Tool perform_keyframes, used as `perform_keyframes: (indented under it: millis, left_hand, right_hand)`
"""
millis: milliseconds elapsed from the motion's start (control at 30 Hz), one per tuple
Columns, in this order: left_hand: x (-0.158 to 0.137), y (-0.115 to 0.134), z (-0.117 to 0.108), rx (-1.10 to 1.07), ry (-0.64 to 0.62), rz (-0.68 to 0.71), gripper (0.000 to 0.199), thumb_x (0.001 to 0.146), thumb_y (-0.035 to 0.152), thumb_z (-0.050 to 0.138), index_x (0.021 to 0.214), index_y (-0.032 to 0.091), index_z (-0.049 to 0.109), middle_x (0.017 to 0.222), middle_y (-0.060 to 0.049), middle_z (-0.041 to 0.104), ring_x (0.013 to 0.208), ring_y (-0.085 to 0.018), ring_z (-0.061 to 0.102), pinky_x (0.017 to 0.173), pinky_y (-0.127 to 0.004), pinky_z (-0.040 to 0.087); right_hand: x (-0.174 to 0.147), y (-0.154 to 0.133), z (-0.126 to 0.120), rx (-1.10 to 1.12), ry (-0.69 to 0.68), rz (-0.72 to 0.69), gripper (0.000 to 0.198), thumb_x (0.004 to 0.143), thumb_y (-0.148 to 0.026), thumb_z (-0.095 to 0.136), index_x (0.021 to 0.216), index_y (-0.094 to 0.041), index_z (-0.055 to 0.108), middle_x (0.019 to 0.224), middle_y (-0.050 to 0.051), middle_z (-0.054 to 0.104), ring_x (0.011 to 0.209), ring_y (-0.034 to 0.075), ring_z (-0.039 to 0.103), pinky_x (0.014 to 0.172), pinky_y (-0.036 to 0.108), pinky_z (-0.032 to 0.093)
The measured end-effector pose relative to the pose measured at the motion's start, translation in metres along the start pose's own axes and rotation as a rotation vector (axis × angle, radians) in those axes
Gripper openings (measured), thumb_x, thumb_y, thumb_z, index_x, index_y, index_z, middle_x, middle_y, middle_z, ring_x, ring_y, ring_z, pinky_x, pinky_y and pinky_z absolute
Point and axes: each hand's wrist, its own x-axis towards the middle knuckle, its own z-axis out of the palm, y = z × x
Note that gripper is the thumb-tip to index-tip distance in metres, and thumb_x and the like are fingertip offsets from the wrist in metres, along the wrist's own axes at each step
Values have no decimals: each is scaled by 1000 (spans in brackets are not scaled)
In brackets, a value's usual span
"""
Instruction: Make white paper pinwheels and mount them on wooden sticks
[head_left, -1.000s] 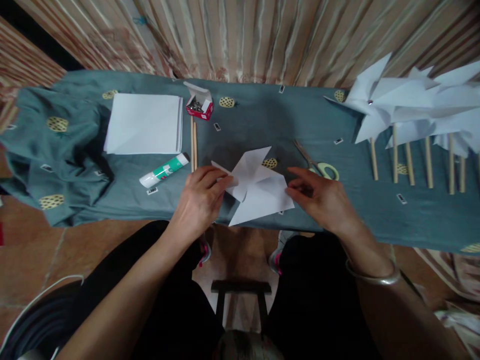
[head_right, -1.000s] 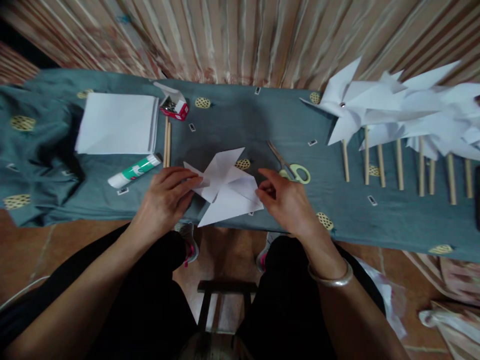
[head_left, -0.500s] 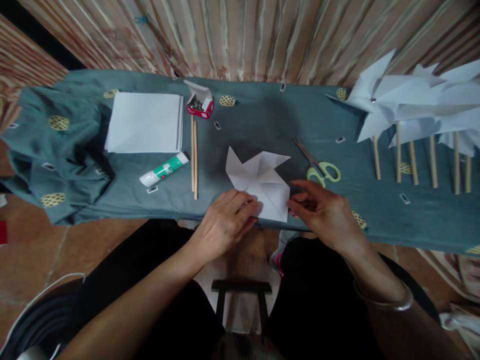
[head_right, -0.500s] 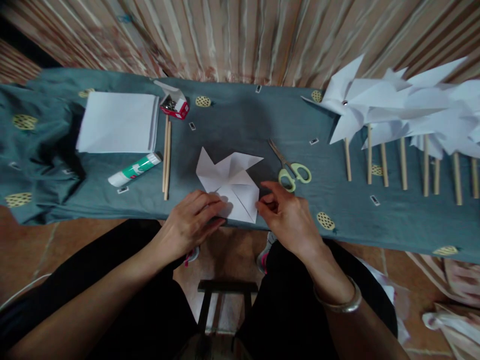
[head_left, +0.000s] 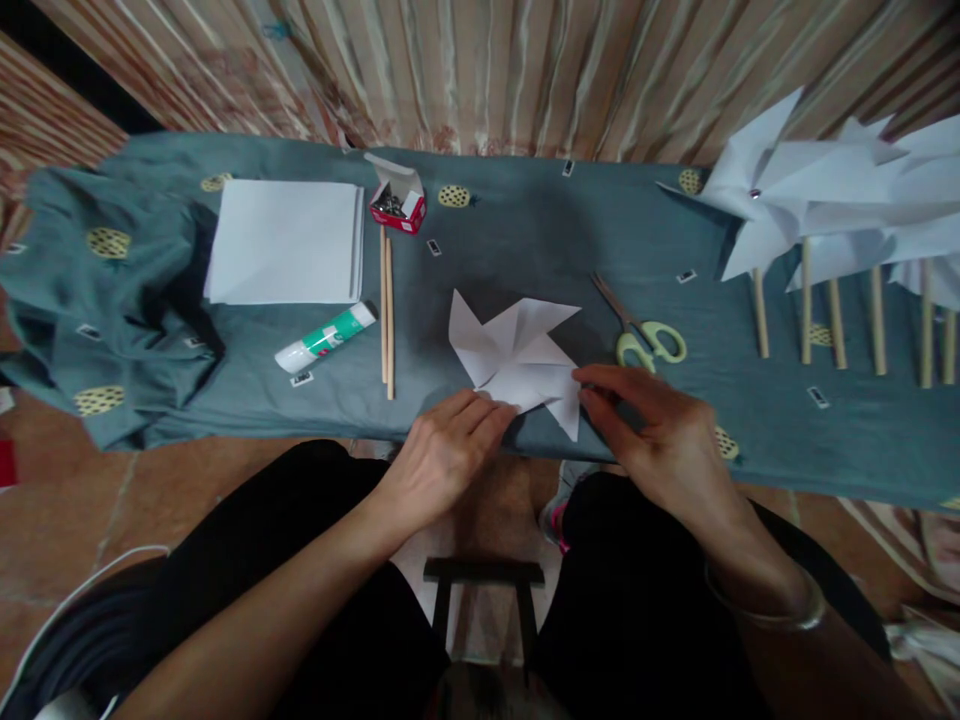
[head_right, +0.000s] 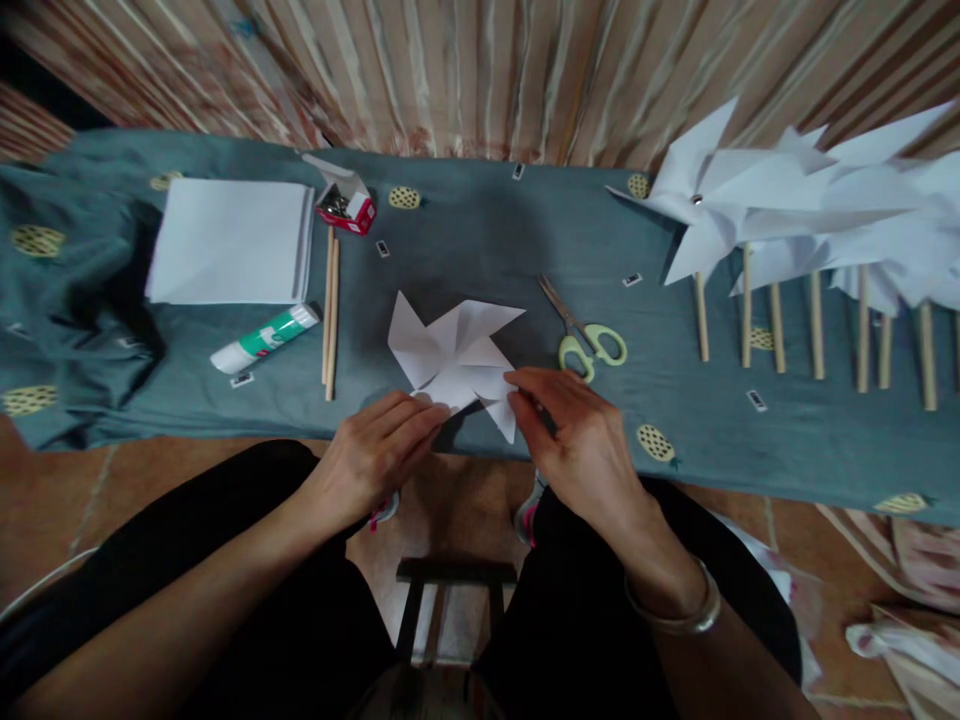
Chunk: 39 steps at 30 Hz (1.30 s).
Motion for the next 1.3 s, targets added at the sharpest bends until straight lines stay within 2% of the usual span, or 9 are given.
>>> perform_keyframes:
  millis: [133,233,433,600,767,1000,1167,1300]
  left_hand:
    - [-1,-1,4,-50,33,-70,32,98,13,48,131,13,47,92,-5,69,81,-16,66,69,-29,56]
    - [-1,-1,6,-98,63,-93,38,98,12,49,135,13,42,95,-6,70,81,-15,67,69,-27,56]
    - [-2,-1,8,-141,72,-137,34,97,14,51,130,17,44,96,-5,69,84,-15,69,71,-26,56]
    - [-2,-2,7,-162,83,-140,42,96,12,51,137,18,41,98,-5,69,83,-14,68,70,-26,56]
    - [1,-1,4,-163,38,-52,33,94,8,52,127,12,52,99,-8,70,90,-17,65,76,-30,57]
    - [4,-1,6,-217,75,-95,25,93,9,55,116,11,63,103,-10,72,89,-20,66,74,-33,59]
    - [6,-1,6,-256,68,-122,24,92,10,56,115,13,64,103,-10,71,93,-20,66,77,-34,60]
    - [6,-1,6,-267,72,-129,24,92,10,56,114,13,65,101,-10,70,92,-19,66,77,-33,60]
  right_hand:
    - [-1,-7,13,92,46,-37,17,94,-22,56,106,-24,69,107,6,75,91,22,72,83,39,58]
    - [0,-11,24,145,35,-55,12,93,-22,58,100,-23,67,113,6,74,93,20,71,82,36,58]
    - [4,-15,35,218,24,24,9,89,-20,61,96,-22,68,88,2,74,76,16,69,74,31,56]
    - [7,-14,37,116,80,23,6,88,-19,62,89,-22,67,79,1,72,71,17,67,70,30,55]
    - [7,-11,42,-81,120,-123,9,92,-20,58,94,-20,67,81,4,74,75,20,68,70,32,54]
    - [6,-10,46,-286,120,-318,16,96,-14,53,102,-12,68,98,10,75,88,22,66,80,36,54]
    - [4,-10,47,-325,101,-336,18,96,-14,52,105,-13,68,108,12,73,94,24,62,86,40,53]
    - [3,-9,48,-299,77,-303,22,97,-15,49,108,-21,67,111,9,70,97,23,61,89,42,52]
